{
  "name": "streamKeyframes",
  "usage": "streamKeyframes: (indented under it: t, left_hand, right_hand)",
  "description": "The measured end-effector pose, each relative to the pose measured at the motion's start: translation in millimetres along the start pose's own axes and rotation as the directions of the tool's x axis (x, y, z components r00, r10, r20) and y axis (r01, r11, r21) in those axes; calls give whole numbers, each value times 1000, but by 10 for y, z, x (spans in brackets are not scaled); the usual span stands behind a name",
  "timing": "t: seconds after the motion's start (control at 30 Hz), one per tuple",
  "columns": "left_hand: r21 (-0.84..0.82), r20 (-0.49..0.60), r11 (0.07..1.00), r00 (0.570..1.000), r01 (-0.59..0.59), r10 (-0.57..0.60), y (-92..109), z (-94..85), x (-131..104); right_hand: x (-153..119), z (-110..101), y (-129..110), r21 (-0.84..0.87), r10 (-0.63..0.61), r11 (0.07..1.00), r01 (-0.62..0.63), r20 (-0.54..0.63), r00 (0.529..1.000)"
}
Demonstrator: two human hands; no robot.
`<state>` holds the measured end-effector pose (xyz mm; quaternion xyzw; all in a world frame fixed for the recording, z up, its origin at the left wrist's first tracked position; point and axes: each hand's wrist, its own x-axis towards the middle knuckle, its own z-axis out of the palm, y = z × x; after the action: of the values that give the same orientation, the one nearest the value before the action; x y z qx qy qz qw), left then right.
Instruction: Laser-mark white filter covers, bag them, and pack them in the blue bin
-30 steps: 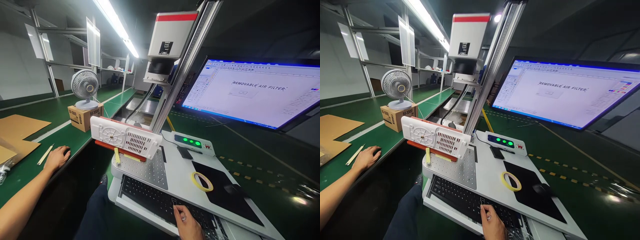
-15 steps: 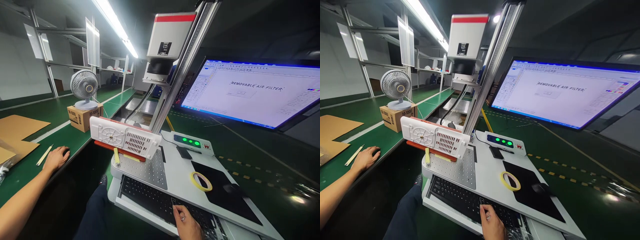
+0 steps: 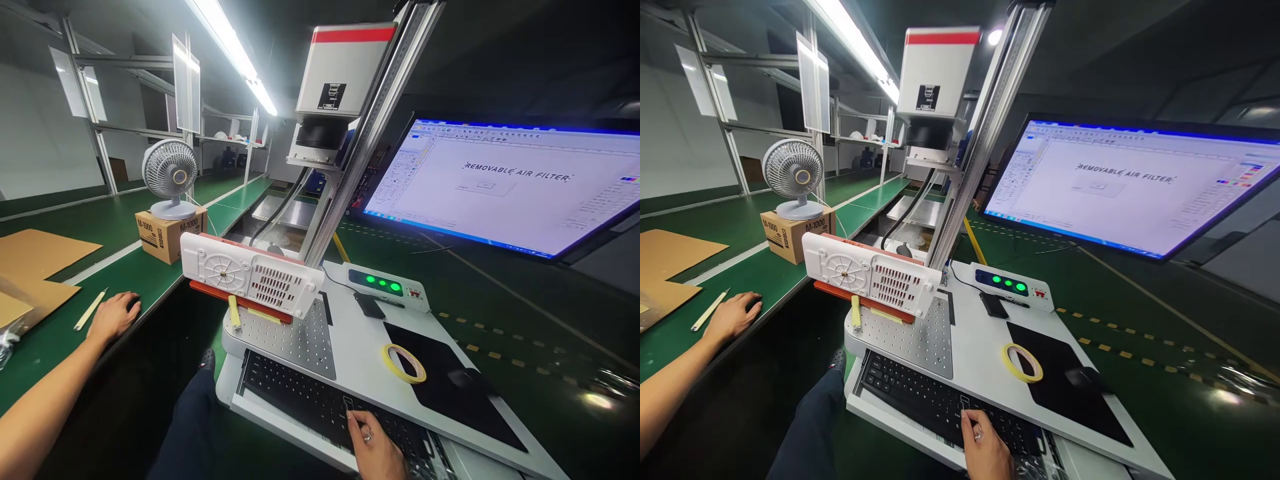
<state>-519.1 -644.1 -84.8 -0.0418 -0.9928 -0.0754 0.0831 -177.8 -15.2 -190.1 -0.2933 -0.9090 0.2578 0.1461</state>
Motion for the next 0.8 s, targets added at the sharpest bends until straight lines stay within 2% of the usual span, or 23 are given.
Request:
streamKeyframes:
  t: [0.2, 0.5, 0.8]
  left_hand:
    - [-10, -34, 1000, 999, -15, 15, -18, 29, 7]
    - [20, -12, 1000, 1000, -11, 11, -8, 0, 7]
    - [11, 4, 1000, 1000, -2, 2, 17, -14, 0]
  right_hand:
    - [-6, -70, -90, 6, 6, 1000, -6, 22, 1000]
    - [9, 37, 41, 17, 29, 999, -29, 12, 1000]
    - [6, 7, 6, 15, 31, 999, -32, 18, 999]
